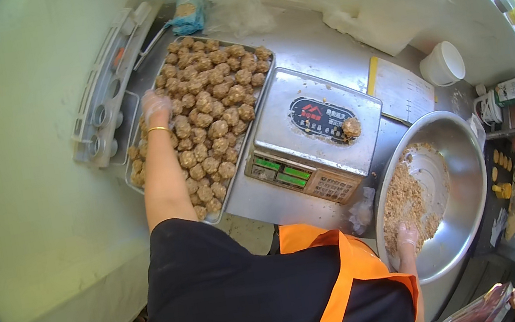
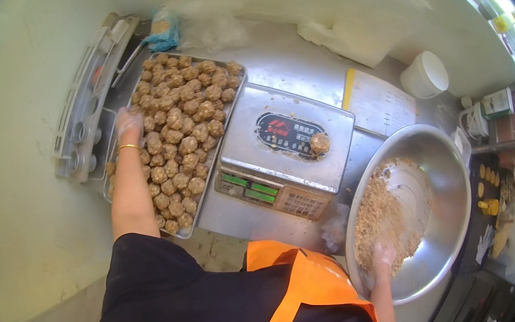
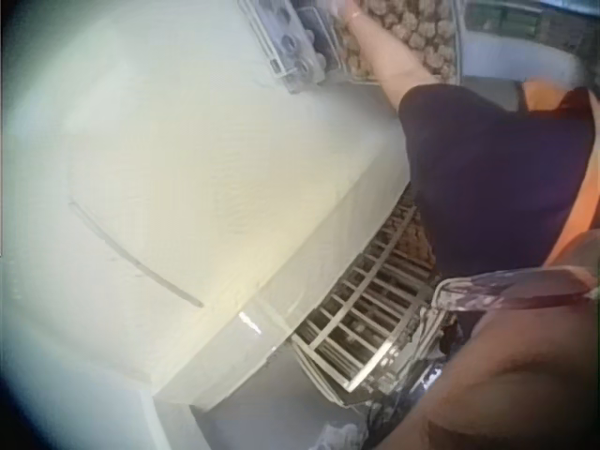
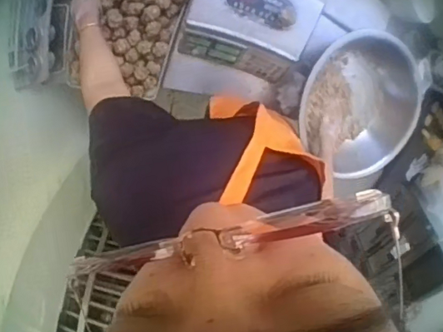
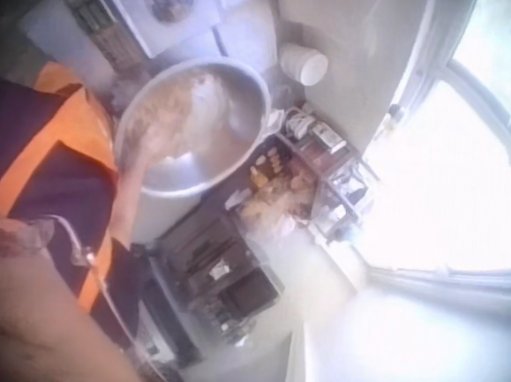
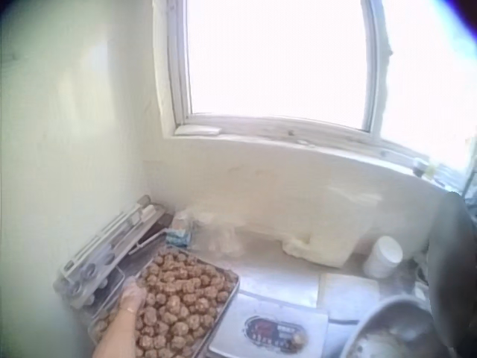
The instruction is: The person scoops a crumbly mixture from a large metal bowl, rolls it into a ball between gloved hands, and places it on a digital scale. After weighing, the ball is moved to a tray filled with similar balls. This process is repeated continuously.
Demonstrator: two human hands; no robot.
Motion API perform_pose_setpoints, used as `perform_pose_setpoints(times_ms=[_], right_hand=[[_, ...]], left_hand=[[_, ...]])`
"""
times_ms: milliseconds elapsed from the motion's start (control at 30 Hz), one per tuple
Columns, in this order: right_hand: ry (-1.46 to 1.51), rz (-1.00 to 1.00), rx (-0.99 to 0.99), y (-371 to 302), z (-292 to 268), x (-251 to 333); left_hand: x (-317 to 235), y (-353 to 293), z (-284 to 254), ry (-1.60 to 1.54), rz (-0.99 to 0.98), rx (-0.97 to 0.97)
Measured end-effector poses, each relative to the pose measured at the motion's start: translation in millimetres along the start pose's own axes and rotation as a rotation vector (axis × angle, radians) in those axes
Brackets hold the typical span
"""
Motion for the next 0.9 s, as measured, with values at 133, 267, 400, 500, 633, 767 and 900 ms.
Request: perform_pose_setpoints(times_ms=[133,267,400,500,633,767,900], right_hand=[[-0.183,0.087,0.005,17,19,-51],[1.174,0.441,0.126,-9,20,-6],[1.658,0.484,0.346,-17,13,9],[1.659,0.35,0.551,-21,-21,58],[2.23,0.601,0.655,-25,-20,55],[2.242,0.691,0.464,-41,-53,69],[2.187,0.394,0.694,-50,-71,59]], left_hand=[[-8,25,19,0.129,0.108,0.199],[-13,26,-5,0.347,0.222,0.267],[-41,3,-20,0.188,0.453,-0.021],[-32,-22,-3,-0.302,0.533,-0.03],[-122,-174,22,-0.748,0.657,0.313],[-213,-373,-1,-0.762,0.923,0.511],[-271,-541,-7,-0.665,1.256,0.958]])
Point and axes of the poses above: each hand's wrist, its own y-axis towards the middle knuckle, its own z-axis out of the palm, x = y × z, the point moved 4 cm from there along y, towards the middle knuckle, and after that the axes turned 2 degrees about -x, right-handed, at the moved point
